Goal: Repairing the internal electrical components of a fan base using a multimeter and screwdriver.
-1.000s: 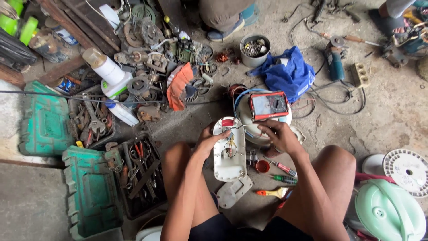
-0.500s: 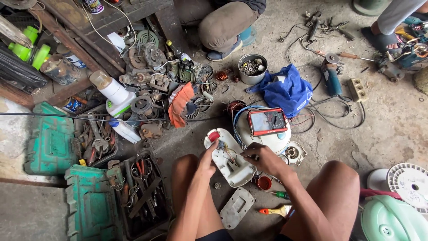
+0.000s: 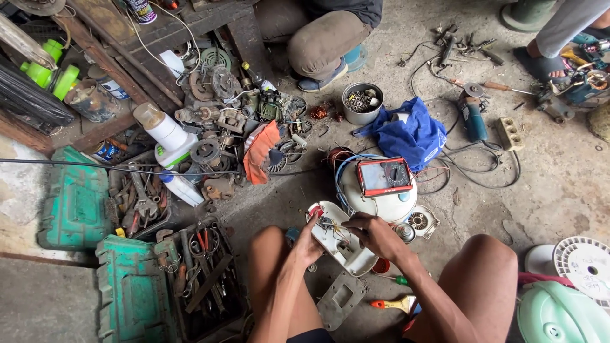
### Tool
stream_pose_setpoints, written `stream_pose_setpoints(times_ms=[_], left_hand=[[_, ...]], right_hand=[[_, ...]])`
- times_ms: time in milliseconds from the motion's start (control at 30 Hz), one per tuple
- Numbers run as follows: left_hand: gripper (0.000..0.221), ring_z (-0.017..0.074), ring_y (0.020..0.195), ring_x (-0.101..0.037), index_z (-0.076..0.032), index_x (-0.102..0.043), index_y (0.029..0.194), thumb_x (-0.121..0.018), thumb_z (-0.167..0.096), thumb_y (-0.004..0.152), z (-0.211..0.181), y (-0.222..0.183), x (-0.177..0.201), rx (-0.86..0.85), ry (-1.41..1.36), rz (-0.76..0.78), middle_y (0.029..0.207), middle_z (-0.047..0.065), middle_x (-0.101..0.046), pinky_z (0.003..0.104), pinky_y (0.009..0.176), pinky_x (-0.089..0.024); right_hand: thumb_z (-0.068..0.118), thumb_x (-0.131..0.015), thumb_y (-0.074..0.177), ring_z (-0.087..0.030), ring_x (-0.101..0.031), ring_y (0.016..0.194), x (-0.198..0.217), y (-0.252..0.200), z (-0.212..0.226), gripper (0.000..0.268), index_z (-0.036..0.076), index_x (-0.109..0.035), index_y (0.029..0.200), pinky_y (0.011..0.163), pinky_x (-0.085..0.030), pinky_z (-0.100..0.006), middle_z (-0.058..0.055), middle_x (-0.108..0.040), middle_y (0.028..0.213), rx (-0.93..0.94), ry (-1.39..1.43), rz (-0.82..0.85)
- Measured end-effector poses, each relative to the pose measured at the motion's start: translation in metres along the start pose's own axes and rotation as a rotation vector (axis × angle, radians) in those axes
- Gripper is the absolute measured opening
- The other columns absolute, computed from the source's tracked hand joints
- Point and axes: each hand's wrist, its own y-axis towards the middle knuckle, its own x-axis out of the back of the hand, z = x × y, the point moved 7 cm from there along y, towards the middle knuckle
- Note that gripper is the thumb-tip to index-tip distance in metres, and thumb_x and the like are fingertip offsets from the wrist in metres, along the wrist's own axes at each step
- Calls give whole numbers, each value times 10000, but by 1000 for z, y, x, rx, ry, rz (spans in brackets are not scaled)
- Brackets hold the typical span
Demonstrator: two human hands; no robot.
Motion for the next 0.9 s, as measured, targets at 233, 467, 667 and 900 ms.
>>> stream_pose_setpoints(times_ms=[233,467,667,900], left_hand=[[1025,384,1330,-773,-169,-643,1658,-971,-731,867,-5,-21,-15,-90,167,-59,1464,228,-780,564,1130,-621],[763,372,1141,-827,-67,-824,1387,-963,-624,884,2,-26,-34,-32,-39,-27,1298,197,-853,530,1025,-680],[629,327,1260,-810,-94,-812,1424,-951,-503,967,18,-4,-27,-1,18,198,1384,141,-848,558,1136,-649],[486,290,1125,-835,-21,-761,1413,-931,-293,1048,9,2,-3,-181,114,45,1245,138,-842,510,1011,-700]], right_hand=[[144,-778,1064,-472,-887,958,3,-3,24,250,115,-938,1254,864,-682,-560,-223,-886,1158,-62,-98,-63],[193,-798,1070,-342,-859,778,4,-1,-4,220,179,-944,1234,771,-684,-455,-180,-889,1113,-150,-79,-183],[167,-756,1081,-356,-869,716,8,-4,-34,250,168,-931,1260,701,-702,-455,-218,-854,1055,-185,-170,-250],[63,-706,1116,-266,-846,609,11,-9,-15,319,61,-875,1386,606,-689,-382,-258,-818,1049,-187,-119,-168]])
